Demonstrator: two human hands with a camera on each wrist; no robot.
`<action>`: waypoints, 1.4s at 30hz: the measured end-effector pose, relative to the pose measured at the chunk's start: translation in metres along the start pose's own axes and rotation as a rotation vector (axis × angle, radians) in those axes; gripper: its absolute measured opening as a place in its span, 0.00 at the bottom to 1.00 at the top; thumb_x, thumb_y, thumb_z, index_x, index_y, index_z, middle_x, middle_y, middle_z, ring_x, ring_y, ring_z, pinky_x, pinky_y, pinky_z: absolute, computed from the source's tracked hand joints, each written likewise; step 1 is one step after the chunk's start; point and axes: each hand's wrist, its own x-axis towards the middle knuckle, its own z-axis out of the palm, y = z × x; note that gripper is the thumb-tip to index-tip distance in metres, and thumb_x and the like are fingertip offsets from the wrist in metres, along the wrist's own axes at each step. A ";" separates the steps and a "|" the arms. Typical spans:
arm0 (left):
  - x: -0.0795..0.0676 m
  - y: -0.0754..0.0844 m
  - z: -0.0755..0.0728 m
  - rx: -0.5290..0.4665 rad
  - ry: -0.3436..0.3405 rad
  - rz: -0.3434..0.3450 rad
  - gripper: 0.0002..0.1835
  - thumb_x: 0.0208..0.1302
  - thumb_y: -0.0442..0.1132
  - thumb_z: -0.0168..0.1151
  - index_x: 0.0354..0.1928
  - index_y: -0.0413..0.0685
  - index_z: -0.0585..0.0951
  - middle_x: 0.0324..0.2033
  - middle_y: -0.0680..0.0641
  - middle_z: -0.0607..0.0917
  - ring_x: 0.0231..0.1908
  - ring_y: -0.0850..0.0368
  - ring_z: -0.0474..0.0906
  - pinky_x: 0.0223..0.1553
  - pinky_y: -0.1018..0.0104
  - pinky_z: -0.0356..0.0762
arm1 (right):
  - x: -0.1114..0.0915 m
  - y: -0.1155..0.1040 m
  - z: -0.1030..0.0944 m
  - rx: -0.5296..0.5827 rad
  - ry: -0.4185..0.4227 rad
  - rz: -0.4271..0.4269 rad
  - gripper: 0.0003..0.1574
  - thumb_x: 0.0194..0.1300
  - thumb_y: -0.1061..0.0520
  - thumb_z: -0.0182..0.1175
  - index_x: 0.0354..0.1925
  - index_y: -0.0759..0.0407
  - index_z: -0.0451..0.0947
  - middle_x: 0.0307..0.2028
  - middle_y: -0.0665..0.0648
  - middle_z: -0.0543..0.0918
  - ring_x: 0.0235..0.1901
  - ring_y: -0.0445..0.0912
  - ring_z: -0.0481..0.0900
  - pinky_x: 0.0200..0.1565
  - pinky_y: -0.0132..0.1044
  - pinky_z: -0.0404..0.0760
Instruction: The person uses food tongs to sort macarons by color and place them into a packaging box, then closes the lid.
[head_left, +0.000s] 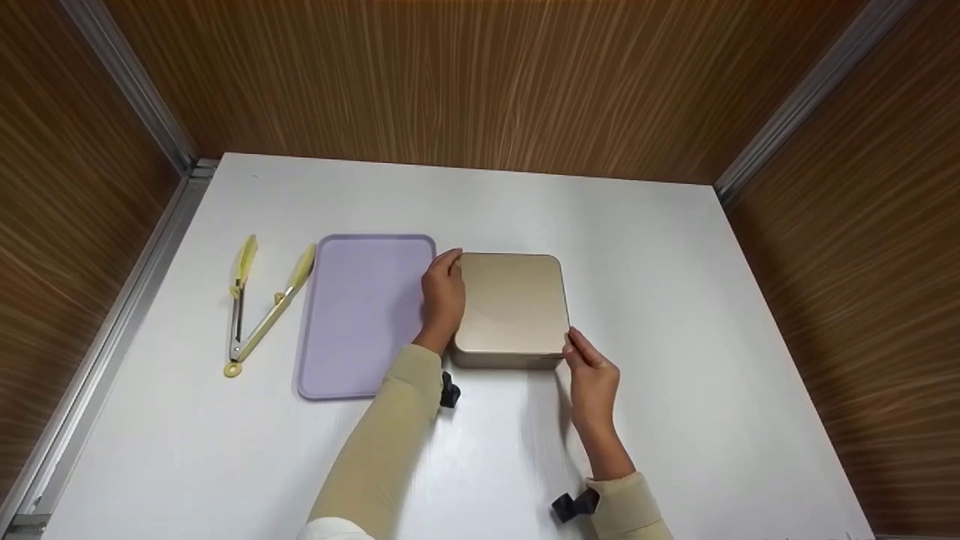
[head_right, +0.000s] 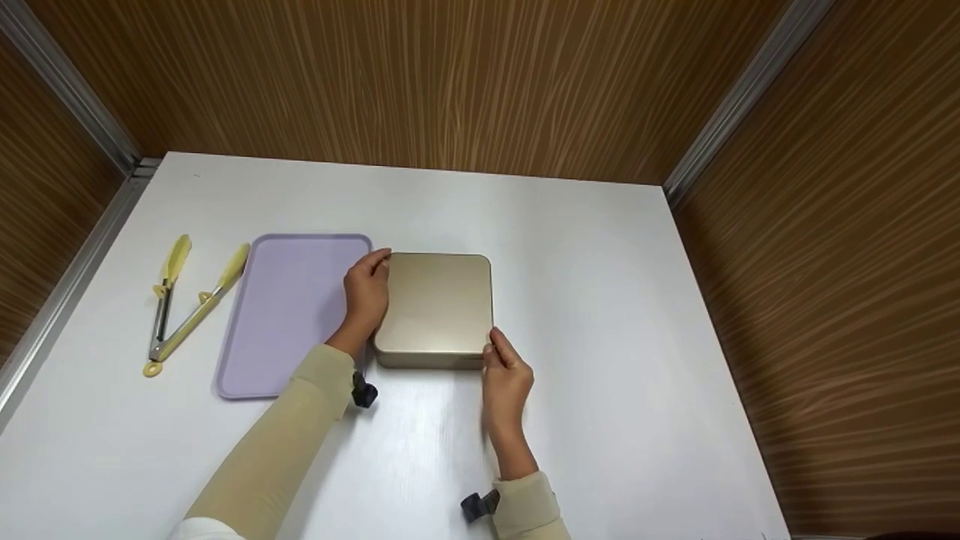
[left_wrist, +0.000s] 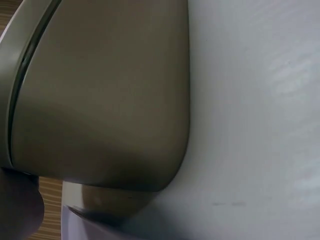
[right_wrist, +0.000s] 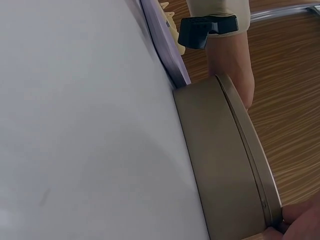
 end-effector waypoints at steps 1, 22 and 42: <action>0.000 0.000 0.001 0.004 0.004 0.003 0.15 0.72 0.24 0.52 0.56 0.32 0.82 0.54 0.36 0.85 0.59 0.45 0.80 0.59 0.59 0.77 | 0.000 0.000 -0.001 0.002 0.000 0.003 0.23 0.71 0.69 0.58 0.63 0.71 0.75 0.63 0.66 0.78 0.65 0.52 0.75 0.53 0.24 0.78; 0.002 0.000 -0.002 0.049 -0.035 -0.009 0.17 0.73 0.23 0.51 0.59 0.32 0.80 0.56 0.37 0.83 0.61 0.44 0.78 0.60 0.59 0.77 | 0.005 0.003 -0.007 0.017 -0.065 0.027 0.24 0.72 0.64 0.59 0.63 0.70 0.75 0.64 0.67 0.77 0.64 0.49 0.77 0.55 0.26 0.78; -0.027 0.000 -0.013 0.237 -0.308 -0.010 0.35 0.78 0.50 0.51 0.80 0.49 0.55 0.79 0.40 0.50 0.78 0.43 0.48 0.75 0.47 0.53 | 0.103 -0.012 0.016 -0.535 -0.502 -0.232 0.60 0.67 0.39 0.65 0.80 0.59 0.43 0.81 0.59 0.43 0.79 0.54 0.46 0.76 0.50 0.55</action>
